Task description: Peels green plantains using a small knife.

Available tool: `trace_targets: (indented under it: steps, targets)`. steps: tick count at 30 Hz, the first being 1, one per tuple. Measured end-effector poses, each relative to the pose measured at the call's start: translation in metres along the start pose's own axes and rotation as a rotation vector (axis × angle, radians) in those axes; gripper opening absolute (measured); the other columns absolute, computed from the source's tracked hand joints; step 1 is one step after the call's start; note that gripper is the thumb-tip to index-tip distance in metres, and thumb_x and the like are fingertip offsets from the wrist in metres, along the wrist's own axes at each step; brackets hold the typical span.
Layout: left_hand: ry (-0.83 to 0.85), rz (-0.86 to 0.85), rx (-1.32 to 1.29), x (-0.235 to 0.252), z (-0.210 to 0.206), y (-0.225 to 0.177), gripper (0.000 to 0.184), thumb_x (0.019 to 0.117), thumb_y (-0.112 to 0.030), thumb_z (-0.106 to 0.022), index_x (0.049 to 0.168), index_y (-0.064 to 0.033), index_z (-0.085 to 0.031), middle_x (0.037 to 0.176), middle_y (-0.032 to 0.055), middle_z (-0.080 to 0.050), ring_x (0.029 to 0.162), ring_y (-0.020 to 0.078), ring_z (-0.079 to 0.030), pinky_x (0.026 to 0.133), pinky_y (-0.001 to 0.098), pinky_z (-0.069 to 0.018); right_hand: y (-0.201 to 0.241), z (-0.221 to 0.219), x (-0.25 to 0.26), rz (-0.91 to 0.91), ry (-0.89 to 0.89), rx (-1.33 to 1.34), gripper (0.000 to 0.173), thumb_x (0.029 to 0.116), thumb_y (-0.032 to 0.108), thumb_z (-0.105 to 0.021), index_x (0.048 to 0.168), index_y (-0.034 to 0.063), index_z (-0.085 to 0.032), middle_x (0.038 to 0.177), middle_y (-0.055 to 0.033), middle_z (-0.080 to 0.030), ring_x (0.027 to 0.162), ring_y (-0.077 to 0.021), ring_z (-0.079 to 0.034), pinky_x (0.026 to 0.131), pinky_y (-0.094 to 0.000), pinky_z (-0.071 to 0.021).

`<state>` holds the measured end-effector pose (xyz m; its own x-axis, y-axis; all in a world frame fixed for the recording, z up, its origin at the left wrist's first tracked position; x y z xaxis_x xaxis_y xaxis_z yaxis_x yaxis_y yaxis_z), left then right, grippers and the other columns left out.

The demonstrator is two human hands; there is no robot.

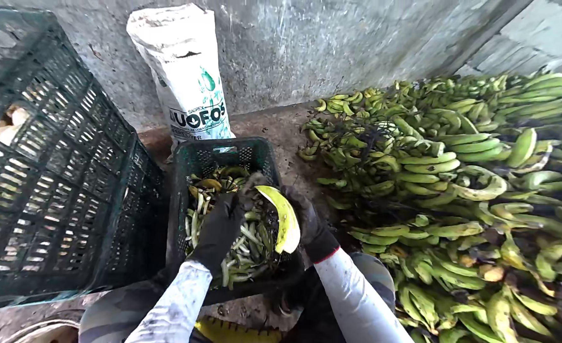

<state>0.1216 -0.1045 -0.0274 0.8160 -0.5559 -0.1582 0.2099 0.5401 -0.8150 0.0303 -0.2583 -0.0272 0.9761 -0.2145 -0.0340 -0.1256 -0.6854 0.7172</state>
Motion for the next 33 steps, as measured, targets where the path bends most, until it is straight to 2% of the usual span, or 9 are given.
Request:
trace_targets:
  steps: [8, 12, 16, 23, 26, 28, 30, 32, 33]
  targets:
    - [-0.239, 0.026, -0.488, 0.003, 0.057, 0.045, 0.043, 0.1038, -0.052, -0.053, 0.135, -0.0237, -0.061, 0.106, 0.0034, -0.069, 0.086, 0.0155, -0.068, 0.074, 0.0378, -0.0599, 0.0, 0.012, 0.001, -0.032, 0.035, 0.191, 0.028, 0.0973, 0.033, -0.056, 0.099, 0.0092, -0.07, 0.081, -0.0101, -0.071, 0.067, -0.0163, -0.069, 0.058, -0.032, -0.0598]
    - [-0.344, -0.053, -0.891, -0.008, 0.095, 0.06, 0.038, 0.1095, -0.039, -0.044, 0.138, -0.0158, -0.055, 0.111, 0.0002, -0.064, 0.092, 0.0078, -0.062, 0.08, 0.028, -0.0555, -0.028, 0.046, -0.005, 0.062, -0.369, -0.046, 0.037, 0.1081, 0.024, -0.028, 0.112, 0.0076, -0.061, 0.09, -0.0058, -0.071, 0.078, -0.0119, -0.07, 0.067, -0.0317, -0.0612]
    - [-0.747, -0.309, -0.828, -0.03, 0.137, 0.074, 0.037, 0.1123, -0.034, -0.035, 0.133, -0.0133, -0.057, 0.099, -0.0016, -0.062, 0.08, 0.0041, -0.061, 0.069, 0.0228, -0.0551, -0.093, 0.061, -0.011, -0.113, -0.691, -0.469, 0.038, 0.1113, 0.024, -0.035, 0.133, 0.0008, -0.054, 0.113, -0.0145, -0.064, 0.097, -0.0175, -0.064, 0.083, -0.037, -0.056]
    - [-0.455, -0.147, -1.447, -0.007, 0.111, 0.075, 0.04, 0.1103, -0.042, -0.033, 0.117, -0.0127, -0.06, 0.088, 0.0046, -0.063, 0.074, 0.0153, -0.061, 0.066, 0.0361, -0.0563, -0.06, -0.197, 0.115, -0.003, 0.019, -0.121, 0.037, 0.1087, 0.043, -0.033, 0.116, 0.0185, -0.06, 0.093, -0.001, -0.067, 0.075, -0.012, -0.065, 0.062, -0.0304, -0.0562]
    - [-0.432, -0.163, -1.378, -0.007, 0.104, 0.069, 0.042, 0.1118, -0.038, -0.03, 0.124, -0.01, -0.057, 0.09, 0.0029, -0.062, 0.075, 0.0123, -0.061, 0.068, 0.0318, -0.0571, -0.018, -0.258, 0.127, 0.033, 0.179, -0.386, 0.039, 0.1074, 0.05, -0.037, 0.135, 0.0274, -0.054, 0.116, 0.0037, -0.067, 0.082, -0.0087, -0.066, 0.063, -0.0253, -0.0538]
    - [-0.401, -0.145, -1.476, -0.006, 0.097, 0.069, 0.039, 0.1106, -0.041, -0.035, 0.119, -0.01, -0.058, 0.087, 0.0033, -0.061, 0.072, 0.0126, -0.061, 0.064, 0.0311, -0.0564, -0.01, -0.241, 0.136, 0.083, 0.131, -0.719, 0.045, 0.1072, 0.051, -0.038, 0.146, 0.0304, -0.046, 0.125, 0.0048, -0.063, 0.086, -0.0072, -0.061, 0.067, -0.0261, -0.0514]
    - [-0.358, -0.104, -1.525, -0.01, 0.095, 0.066, 0.04, 0.1101, -0.044, -0.036, 0.118, -0.0115, -0.058, 0.087, 0.0031, -0.061, 0.072, 0.0127, -0.06, 0.064, 0.0311, -0.0559, -0.019, -0.182, 0.138, 0.116, 0.004, -1.144, 0.046, 0.1092, 0.04, -0.041, 0.146, 0.0142, -0.051, 0.12, -0.0058, -0.065, 0.093, -0.0124, -0.062, 0.078, -0.0311, -0.0537]
    - [-0.367, -0.095, -1.534, -0.018, 0.101, 0.057, 0.034, 0.1114, -0.039, -0.036, 0.119, -0.0138, -0.058, 0.085, 0.001, -0.061, 0.069, 0.0097, -0.061, 0.06, 0.0263, -0.0555, -0.049, -0.107, 0.121, -0.062, -0.033, -1.509, 0.046, 0.1106, 0.034, -0.04, 0.144, 0.0064, -0.054, 0.134, -0.0163, -0.063, 0.116, -0.0231, -0.063, 0.101, -0.0431, -0.051]
    - [-0.368, -0.091, -1.582, -0.02, 0.103, 0.053, 0.033, 0.1113, -0.037, -0.037, 0.118, -0.014, -0.059, 0.085, 0.0016, -0.062, 0.069, 0.0105, -0.061, 0.06, 0.0269, -0.0555, -0.067, -0.066, 0.109, -0.15, -0.031, -1.59, 0.045, 0.1108, 0.034, -0.039, 0.142, 0.0066, -0.055, 0.129, -0.0169, -0.063, 0.113, -0.0246, -0.063, 0.098, -0.0452, -0.0518]
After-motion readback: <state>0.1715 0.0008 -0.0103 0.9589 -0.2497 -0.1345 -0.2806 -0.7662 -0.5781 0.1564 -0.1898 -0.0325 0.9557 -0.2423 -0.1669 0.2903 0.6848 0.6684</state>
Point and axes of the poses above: each hand's wrist, its own x-axis towards the middle knuckle, its own z-axis out of the back of the hand, y = z × x, the point moved 9 cm from there along x, towards the middle knuckle
